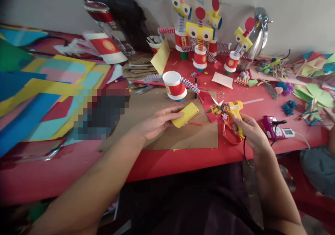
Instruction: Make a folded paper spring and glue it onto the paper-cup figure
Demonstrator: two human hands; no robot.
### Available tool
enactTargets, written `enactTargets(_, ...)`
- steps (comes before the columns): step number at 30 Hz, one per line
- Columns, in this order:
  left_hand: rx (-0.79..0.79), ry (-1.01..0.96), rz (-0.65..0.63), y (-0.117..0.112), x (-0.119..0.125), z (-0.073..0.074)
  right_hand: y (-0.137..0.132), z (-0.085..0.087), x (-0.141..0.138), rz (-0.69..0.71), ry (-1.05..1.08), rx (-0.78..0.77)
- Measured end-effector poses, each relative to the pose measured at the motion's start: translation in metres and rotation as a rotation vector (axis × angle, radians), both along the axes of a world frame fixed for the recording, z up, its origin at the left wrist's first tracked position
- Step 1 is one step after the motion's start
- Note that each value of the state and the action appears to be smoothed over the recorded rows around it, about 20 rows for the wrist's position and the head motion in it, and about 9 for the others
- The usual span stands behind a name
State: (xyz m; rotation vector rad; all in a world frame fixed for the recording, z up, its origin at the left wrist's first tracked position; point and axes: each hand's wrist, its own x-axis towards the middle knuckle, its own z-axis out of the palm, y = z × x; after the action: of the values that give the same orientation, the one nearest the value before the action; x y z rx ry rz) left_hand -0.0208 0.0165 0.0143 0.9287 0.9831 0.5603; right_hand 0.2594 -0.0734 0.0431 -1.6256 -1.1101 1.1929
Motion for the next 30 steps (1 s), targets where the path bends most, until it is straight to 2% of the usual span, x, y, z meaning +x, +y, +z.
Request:
enactTargets(4,0.03,0.055,0.009,-0.001,0.0,0.001,-0.016,-0.006,-0.026,-0.063,-0.092,0.135)
enactTargets(8,0.146,0.103,-0.021,-0.002,0.001,0.0,-0.028,-0.012,-0.042,0.04,-0.202,0.222)
enactTargets(12,0.232,0.153,-0.031,-0.003,0.003,-0.004,-0.031,-0.02,-0.049,0.085,-0.35,0.311)
enactTargets(20,0.28,0.181,-0.061,-0.004,0.004,-0.007,-0.028,-0.034,-0.05,0.107,-0.462,0.31)
enactTargets(30,0.265,0.169,-0.061,-0.005,0.003,-0.007,-0.03,-0.026,-0.055,0.121,-0.547,0.25)
